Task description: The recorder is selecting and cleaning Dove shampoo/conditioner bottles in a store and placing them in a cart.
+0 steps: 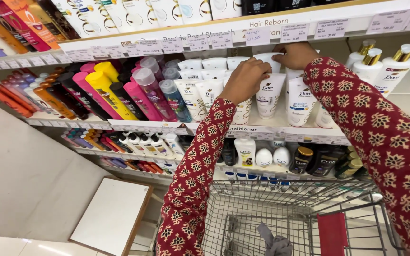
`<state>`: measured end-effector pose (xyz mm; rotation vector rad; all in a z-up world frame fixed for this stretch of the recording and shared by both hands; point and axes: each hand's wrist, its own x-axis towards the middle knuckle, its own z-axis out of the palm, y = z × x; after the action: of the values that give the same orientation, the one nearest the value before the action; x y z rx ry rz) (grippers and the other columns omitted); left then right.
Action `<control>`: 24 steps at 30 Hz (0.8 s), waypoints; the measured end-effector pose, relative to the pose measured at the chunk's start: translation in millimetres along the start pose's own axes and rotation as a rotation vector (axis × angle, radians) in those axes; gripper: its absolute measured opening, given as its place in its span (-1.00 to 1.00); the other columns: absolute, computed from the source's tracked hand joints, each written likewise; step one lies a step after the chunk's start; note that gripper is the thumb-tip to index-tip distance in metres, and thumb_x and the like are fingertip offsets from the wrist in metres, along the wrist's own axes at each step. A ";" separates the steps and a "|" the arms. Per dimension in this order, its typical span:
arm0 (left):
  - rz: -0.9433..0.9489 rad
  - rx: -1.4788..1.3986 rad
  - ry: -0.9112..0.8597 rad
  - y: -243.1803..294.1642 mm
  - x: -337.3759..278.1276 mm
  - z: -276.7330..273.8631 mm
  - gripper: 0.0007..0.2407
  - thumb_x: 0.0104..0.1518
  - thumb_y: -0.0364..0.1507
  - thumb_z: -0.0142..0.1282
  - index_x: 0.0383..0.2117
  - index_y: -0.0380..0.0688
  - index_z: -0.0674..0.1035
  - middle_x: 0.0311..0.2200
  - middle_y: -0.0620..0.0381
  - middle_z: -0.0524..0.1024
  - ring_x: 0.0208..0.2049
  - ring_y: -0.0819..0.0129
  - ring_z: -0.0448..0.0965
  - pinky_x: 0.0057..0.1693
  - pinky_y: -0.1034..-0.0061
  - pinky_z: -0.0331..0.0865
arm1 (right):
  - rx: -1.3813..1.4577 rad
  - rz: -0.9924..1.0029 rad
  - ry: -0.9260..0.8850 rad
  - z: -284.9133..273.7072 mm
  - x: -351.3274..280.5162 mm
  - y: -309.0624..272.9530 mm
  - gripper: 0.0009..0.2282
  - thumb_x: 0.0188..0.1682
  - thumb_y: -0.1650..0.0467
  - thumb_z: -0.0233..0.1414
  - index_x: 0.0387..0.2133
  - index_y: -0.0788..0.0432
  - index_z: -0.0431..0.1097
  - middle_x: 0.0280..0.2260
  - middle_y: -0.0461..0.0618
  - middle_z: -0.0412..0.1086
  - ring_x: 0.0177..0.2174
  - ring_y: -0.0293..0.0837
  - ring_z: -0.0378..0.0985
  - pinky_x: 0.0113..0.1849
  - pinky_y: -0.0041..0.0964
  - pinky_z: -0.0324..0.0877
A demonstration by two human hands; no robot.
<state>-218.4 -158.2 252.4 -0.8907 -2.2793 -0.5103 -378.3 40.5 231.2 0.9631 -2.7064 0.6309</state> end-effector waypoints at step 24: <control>-0.070 -0.117 -0.010 13.1 -0.3 -15.8 -0.95 0.00 -0.50 0.30 -0.43 -0.13 0.70 -0.49 0.03 0.66 -0.32 0.12 0.59 -0.11 0.29 0.47 | 0.173 -0.019 -0.033 -37.9 -49.0 -49.4 -0.75 0.00 0.27 0.18 -0.20 0.20 0.61 -0.25 0.12 0.59 -0.23 -0.05 0.64 -0.12 -0.14 0.46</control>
<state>-202.4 -157.9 265.2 -0.8743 -2.3160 -0.6774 -307.5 50.4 265.2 1.0459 -2.7030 0.8653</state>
